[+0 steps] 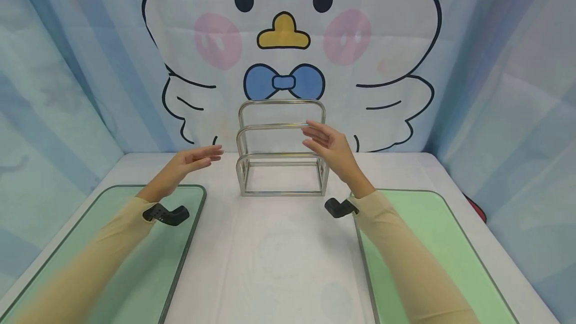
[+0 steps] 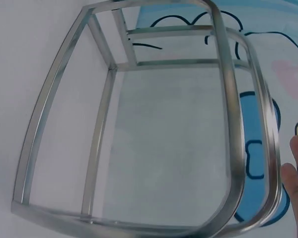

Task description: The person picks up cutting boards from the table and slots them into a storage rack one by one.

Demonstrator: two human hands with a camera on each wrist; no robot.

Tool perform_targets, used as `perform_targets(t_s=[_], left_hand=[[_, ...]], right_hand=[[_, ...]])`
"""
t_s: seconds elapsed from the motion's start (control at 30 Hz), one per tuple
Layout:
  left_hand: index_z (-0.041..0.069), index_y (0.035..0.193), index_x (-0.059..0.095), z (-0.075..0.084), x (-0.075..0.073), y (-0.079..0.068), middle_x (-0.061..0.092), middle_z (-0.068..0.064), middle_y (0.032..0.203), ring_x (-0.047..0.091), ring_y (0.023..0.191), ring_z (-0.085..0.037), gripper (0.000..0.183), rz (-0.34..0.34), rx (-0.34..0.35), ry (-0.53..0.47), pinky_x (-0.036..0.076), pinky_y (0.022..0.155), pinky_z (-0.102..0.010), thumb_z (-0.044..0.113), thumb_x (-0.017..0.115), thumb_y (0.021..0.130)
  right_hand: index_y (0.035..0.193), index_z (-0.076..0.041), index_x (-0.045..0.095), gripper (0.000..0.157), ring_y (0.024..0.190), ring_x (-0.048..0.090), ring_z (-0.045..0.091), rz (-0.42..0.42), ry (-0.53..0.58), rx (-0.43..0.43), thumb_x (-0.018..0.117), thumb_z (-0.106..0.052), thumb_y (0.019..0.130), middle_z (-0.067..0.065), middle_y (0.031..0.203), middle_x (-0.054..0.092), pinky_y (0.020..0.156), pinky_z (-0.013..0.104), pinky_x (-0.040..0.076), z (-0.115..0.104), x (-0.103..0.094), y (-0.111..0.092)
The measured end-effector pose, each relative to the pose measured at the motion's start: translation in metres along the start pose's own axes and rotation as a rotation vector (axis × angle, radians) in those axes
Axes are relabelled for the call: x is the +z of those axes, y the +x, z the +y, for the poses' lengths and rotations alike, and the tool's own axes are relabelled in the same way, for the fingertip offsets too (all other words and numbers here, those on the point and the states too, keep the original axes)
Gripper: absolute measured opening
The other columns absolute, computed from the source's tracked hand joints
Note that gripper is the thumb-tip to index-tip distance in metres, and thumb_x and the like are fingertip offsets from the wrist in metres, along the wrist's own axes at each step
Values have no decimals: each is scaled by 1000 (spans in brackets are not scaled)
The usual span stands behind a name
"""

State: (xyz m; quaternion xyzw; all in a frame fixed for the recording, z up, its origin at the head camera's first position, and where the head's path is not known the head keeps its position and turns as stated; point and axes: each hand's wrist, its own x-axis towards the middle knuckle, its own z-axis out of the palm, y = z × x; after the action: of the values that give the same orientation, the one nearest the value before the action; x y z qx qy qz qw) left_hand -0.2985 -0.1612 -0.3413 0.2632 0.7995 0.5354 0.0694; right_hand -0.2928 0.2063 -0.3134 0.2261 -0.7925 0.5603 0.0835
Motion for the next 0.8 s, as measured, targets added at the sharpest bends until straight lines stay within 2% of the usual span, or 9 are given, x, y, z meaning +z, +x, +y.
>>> perform_targets(t_s=[0.13,0.3,0.6,0.67,0.73,0.8], left_hand=[[7,144,37,2,-9,-8,41,-17,146,40,134,-36,49,2,-8,40,25,111,-60,21,49,99],[5,144,36,-2,-17,-21,40,-20,146,41,132,-38,49,8,1,93,31,108,-58,19,49,99],[5,144,36,-16,-30,-47,46,-20,142,46,128,-35,49,38,-7,189,38,104,-54,18,48,99],[6,144,36,-19,-32,-54,47,-20,141,51,126,-25,48,48,-15,204,42,104,-45,18,48,99],[5,144,37,-22,-35,-61,48,-21,140,55,121,-9,48,60,-16,204,45,102,-30,18,48,99],[3,143,37,-25,-37,-69,49,-23,138,54,115,6,47,75,-6,201,42,96,-15,17,47,99]], right_hand=[[141,-3,40,53,128,49,31,-30,56,-23,60,-10,92,19,138,50,91,12,47,-13,13,4],[141,-1,40,53,127,49,33,-76,85,-61,60,-6,92,19,138,50,92,15,48,-23,36,6],[139,-2,43,55,121,56,30,-100,0,-140,64,-5,88,18,132,56,101,32,46,-23,80,3],[139,-2,43,56,121,56,30,-111,-5,-149,64,-5,88,18,132,56,101,34,46,-23,88,2],[139,-2,43,56,122,55,29,-124,2,-148,65,-6,87,18,132,56,102,33,45,-22,96,1],[138,-2,43,56,122,56,28,-135,7,-149,65,-6,87,18,131,57,102,32,45,-21,103,0]])
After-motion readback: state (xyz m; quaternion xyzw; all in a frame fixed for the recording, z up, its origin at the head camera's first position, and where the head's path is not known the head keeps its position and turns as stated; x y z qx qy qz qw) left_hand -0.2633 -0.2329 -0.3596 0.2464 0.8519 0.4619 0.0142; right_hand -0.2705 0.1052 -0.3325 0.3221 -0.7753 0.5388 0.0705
